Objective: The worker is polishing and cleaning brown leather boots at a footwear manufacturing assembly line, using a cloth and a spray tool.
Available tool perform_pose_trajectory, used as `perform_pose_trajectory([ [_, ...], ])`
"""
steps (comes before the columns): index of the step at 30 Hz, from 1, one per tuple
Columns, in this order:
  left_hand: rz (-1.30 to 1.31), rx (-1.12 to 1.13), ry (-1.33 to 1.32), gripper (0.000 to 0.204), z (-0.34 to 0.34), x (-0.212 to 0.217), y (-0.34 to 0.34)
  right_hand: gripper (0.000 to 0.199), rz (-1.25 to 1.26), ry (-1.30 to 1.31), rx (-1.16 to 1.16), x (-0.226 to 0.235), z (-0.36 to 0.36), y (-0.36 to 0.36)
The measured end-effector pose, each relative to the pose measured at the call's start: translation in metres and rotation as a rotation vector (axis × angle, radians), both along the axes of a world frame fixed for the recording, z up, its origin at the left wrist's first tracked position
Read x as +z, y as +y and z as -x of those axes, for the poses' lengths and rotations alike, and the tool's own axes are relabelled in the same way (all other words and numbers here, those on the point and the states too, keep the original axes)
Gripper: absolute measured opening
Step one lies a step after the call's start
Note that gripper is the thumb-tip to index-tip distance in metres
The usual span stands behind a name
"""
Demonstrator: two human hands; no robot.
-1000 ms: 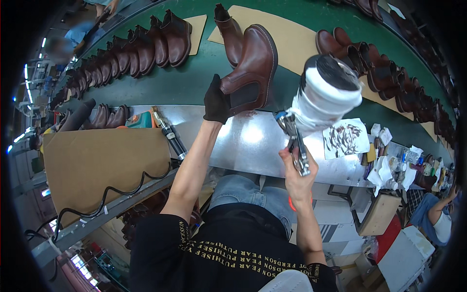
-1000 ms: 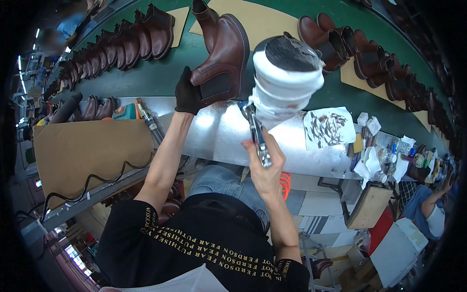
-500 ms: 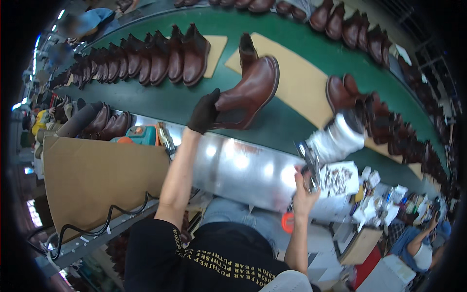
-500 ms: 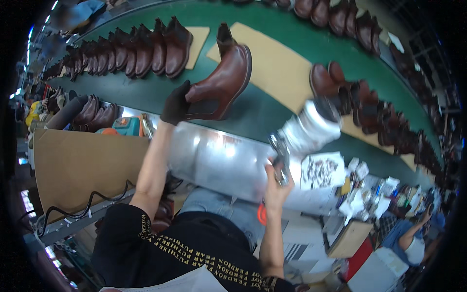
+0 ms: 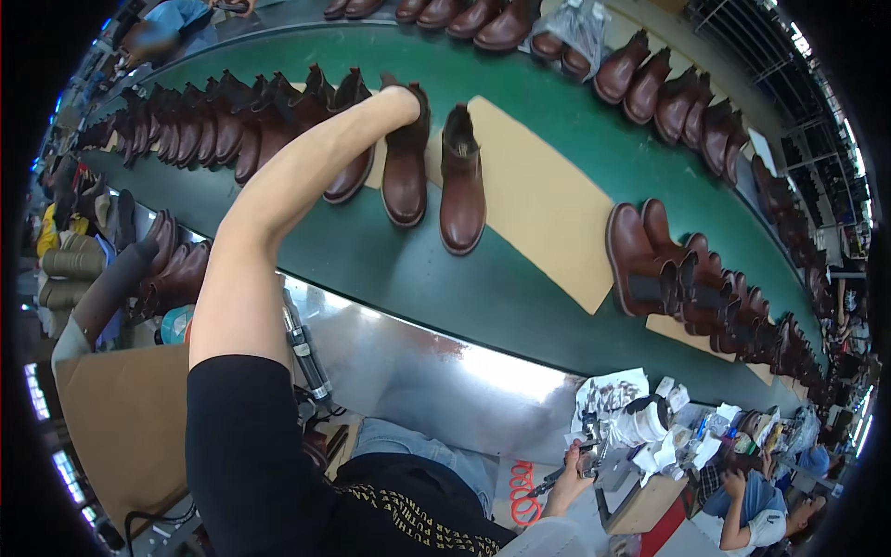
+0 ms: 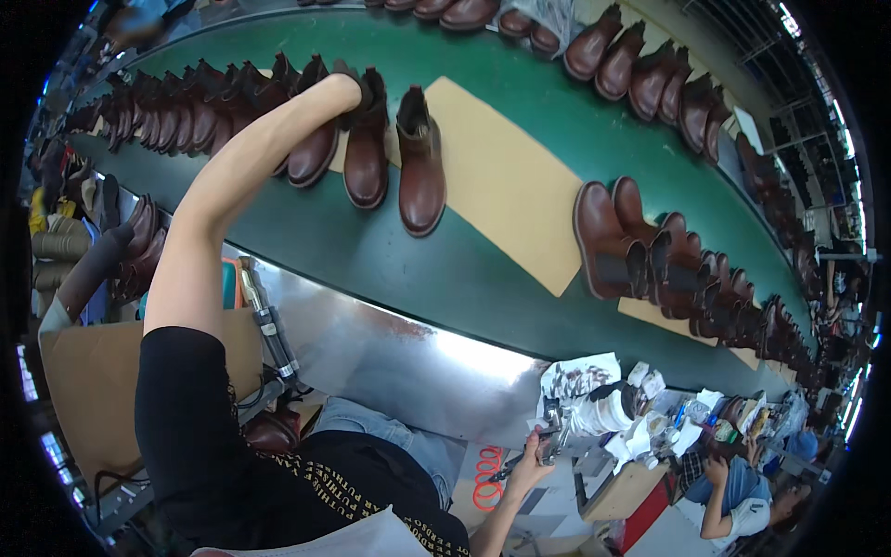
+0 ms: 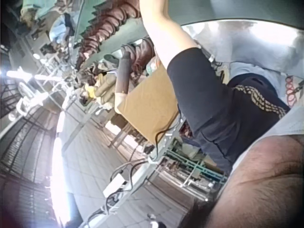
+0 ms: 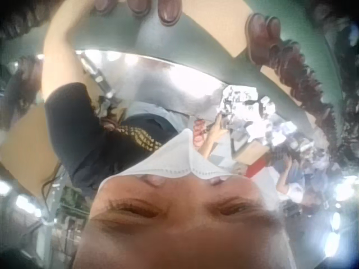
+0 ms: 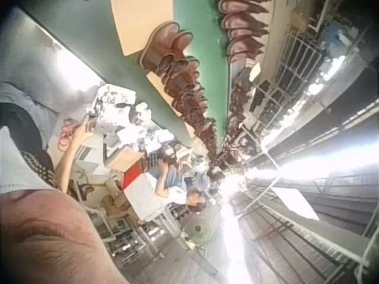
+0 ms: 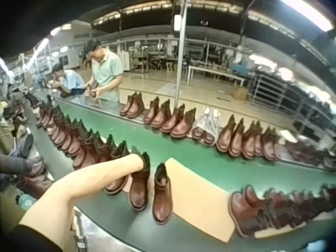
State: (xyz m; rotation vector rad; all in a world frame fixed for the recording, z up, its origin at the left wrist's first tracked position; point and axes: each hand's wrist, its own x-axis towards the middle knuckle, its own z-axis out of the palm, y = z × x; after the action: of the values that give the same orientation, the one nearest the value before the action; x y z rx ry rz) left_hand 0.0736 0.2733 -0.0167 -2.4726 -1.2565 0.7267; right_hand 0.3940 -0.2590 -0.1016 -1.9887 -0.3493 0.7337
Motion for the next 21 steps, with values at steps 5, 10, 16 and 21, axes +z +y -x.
perform_pose_trajectory([
  [5, -0.173, -0.162, -0.274, 0.013, -0.076, -0.036, -0.057, 0.031, 0.091, -0.038, 0.092, -0.022, -0.032, -0.004],
  [10, 0.278, -0.282, -0.302, 0.032, -0.093, -0.148, -0.074, 0.037, 0.08, -0.018, 0.158, -0.058, -0.049, 0.004],
  [16, 0.251, -0.268, -0.382, 0.045, -0.061, -0.153, -0.058, 0.042, 0.135, -0.024, 0.037, -0.045, -0.037, 0.004],
  [21, 0.259, -0.046, -0.34, 0.046, -0.058, -0.139, -0.077, 0.036, 0.103, 0.015, 0.033, -0.051, -0.051, 0.007],
])
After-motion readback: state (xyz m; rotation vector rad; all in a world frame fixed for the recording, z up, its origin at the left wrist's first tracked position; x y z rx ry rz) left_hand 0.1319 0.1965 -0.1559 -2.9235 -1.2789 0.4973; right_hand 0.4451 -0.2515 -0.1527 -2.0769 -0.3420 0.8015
